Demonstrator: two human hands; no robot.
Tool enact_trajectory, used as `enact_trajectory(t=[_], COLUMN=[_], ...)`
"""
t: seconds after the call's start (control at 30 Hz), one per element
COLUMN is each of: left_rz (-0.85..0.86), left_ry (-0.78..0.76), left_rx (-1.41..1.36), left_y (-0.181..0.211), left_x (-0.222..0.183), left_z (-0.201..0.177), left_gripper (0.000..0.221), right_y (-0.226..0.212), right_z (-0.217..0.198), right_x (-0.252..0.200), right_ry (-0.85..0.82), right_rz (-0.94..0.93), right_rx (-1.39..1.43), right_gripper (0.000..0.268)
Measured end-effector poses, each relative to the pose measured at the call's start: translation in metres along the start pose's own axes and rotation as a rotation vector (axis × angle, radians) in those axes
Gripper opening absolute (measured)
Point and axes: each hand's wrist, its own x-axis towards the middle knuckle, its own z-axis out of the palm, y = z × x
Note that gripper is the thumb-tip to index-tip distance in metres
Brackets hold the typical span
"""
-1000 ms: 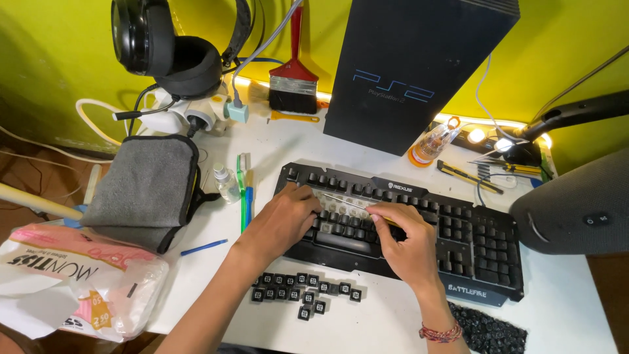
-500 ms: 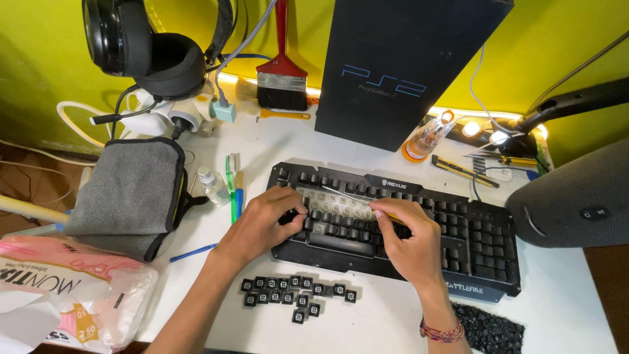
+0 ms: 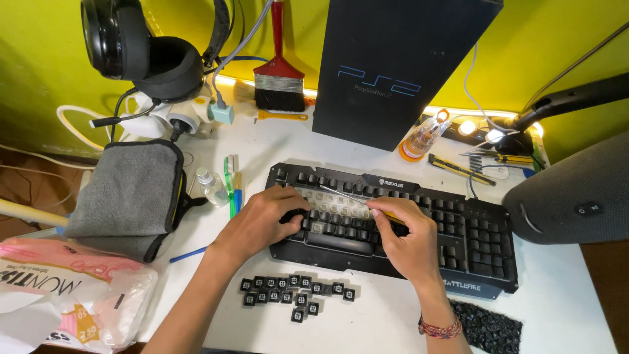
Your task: Assembling keycaps onto a mechanical keyboard frame by hand.
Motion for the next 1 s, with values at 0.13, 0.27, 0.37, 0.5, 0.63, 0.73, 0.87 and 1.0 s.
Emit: enact_trajectory(t=[0.13, 0.27, 0.37, 0.5, 0.63, 0.73, 0.87, 1.0], left_rz=[0.017, 0.032, 0.011, -0.010, -0.042, -0.034, -0.042, -0.108], left_ry=[-0.030, -0.062, -0.118, -0.177, -0.197, -0.193, -0.234, -0.177], left_rx=[0.058, 0.104, 0.136, 0.225, 0.243, 0.315, 0.288, 0.275], left_y=[-0.004, -0.004, -0.007, -0.019, -0.019, -0.013, 0.003, 0.004], left_x=[0.003, 0.002, 0.006, 0.011, 0.016, 0.017, 0.018, 0.020], left_z=[0.006, 0.008, 0.011, 0.030, 0.031, 0.030, 0.013, 0.021], left_gripper=[0.012, 0.015, 0.014, 0.009, 0.007, 0.006, 0.006, 0.005], right_y=[-0.002, 0.000, 0.000, 0.000, 0.001, 0.003, 0.002, 0.002], right_z=[0.000, 0.000, 0.002, 0.004, 0.005, 0.004, 0.004, 0.006], right_x=[0.000, 0.000, -0.001, -0.003, -0.003, -0.004, -0.004, -0.003], right_ry=[0.005, 0.000, -0.005, -0.010, -0.004, -0.001, 0.002, 0.005], right_rz=[0.003, -0.002, 0.006, 0.016, 0.013, 0.007, 0.011, -0.002], right_rx=[0.001, -0.007, -0.002, 0.014, 0.037, 0.041, 0.045, 0.048], right_gripper=[0.022, 0.021, 0.021, 0.021, 0.021, 0.020, 0.021, 0.020])
